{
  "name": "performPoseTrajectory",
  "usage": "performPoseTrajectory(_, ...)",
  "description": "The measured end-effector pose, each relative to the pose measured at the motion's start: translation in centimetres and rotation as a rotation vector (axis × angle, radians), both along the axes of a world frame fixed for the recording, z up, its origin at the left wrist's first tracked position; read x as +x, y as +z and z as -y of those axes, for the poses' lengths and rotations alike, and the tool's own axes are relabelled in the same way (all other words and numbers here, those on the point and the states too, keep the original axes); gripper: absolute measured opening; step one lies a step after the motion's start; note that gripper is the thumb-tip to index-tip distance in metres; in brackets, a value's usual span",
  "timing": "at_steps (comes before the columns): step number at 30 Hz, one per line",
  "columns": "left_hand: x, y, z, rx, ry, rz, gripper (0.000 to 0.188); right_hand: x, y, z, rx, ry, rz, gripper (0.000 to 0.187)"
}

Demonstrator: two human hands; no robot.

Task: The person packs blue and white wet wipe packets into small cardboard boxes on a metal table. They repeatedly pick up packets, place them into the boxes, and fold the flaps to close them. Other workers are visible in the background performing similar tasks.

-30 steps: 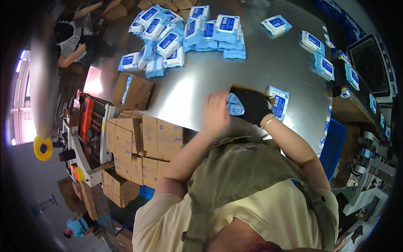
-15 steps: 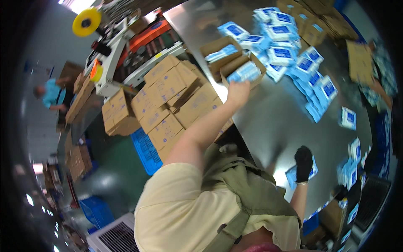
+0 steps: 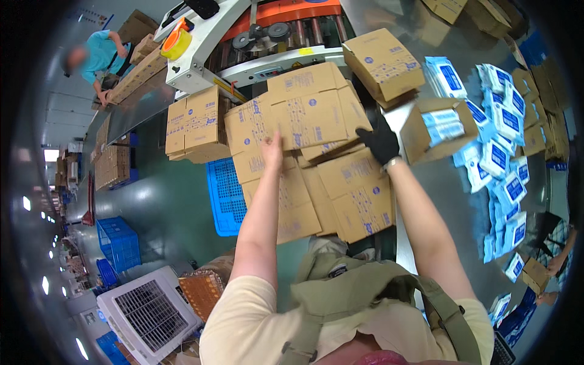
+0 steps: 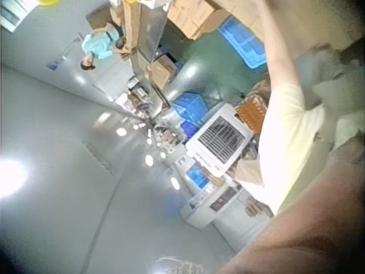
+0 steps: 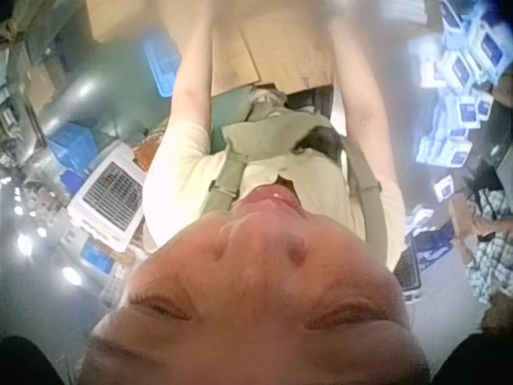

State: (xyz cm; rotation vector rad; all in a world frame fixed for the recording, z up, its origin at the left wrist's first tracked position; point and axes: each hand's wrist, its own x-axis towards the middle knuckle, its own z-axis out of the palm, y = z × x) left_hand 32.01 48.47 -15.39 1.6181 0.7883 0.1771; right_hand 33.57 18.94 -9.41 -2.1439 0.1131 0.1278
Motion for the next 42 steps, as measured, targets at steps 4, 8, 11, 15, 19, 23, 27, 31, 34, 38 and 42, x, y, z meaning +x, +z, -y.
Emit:
performPoseTrajectory(4, 2.3, 0.4, 1.2, -0.61, -0.135, -0.296, 0.041, 8.0, -6.7, -0.4, 0.465, 0.046, -0.379, 0.07)
performPoseTrajectory(8, 1.8, -2.8, 0.3, -0.356, -0.445, -0.254, 0.043, 7.9, -5.5, -3.0, 0.656, 0.144, -0.658, 0.056)
performPoseTrajectory(11, 3.2, 3.0, 2.5, -0.674, -0.222, -0.366, 0.042, 7.2, -3.0, -2.5, 0.544, 0.033, -0.584, 0.051)
performPoseTrajectory(15, 3.1, 3.5, 0.9, -0.934, -0.121, -0.173, 0.048, 6.7, -2.7, -4.1, 0.639, 0.106, -0.227, 0.05)
performPoseTrajectory(19, 0.3, 6.9, -0.6, -0.979, -0.284, 0.134, 0.058, 2.6, 2.1, -4.1, 0.579, 0.122, 0.132, 0.062)
performPoseTrajectory(23, -0.5, 11.4, 1.6, -0.743, -0.584, 0.304, 0.071, -3.9, 7.3, 0.0, 0.816, -0.03, -0.015, 0.082)
performPoseTrajectory(27, 0.8, 17.6, 7.2, -0.639, -0.999, 0.299, 0.075, -14.3, 12.0, 5.5, 0.265, -0.126, 0.071, 0.084)
performPoseTrajectory(31, 2.0, 21.2, 14.9, -0.594, -1.541, 0.12, 0.079, -29.9, 11.1, 12.8, -0.164, -0.507, 0.015, 0.079)
performPoseTrajectory(34, 0.4, 22.2, 22.2, -0.458, -1.953, -0.059, 0.076, -44.5, 11.0, 16.7, -0.592, -1.195, -0.069, 0.084)
performPoseTrajectory(38, -4.2, 20.2, 32.8, -0.117, -2.559, -0.376, 0.071, -49.0, 8.4, 13.0, -0.563, -1.24, -0.799, 0.121)
performPoseTrajectory(42, -13.3, 17.9, 39.7, 0.362, -2.92, -0.461, 0.064, -49.4, 4.8, 16.1, -0.246, -1.475, -0.587, 0.116)
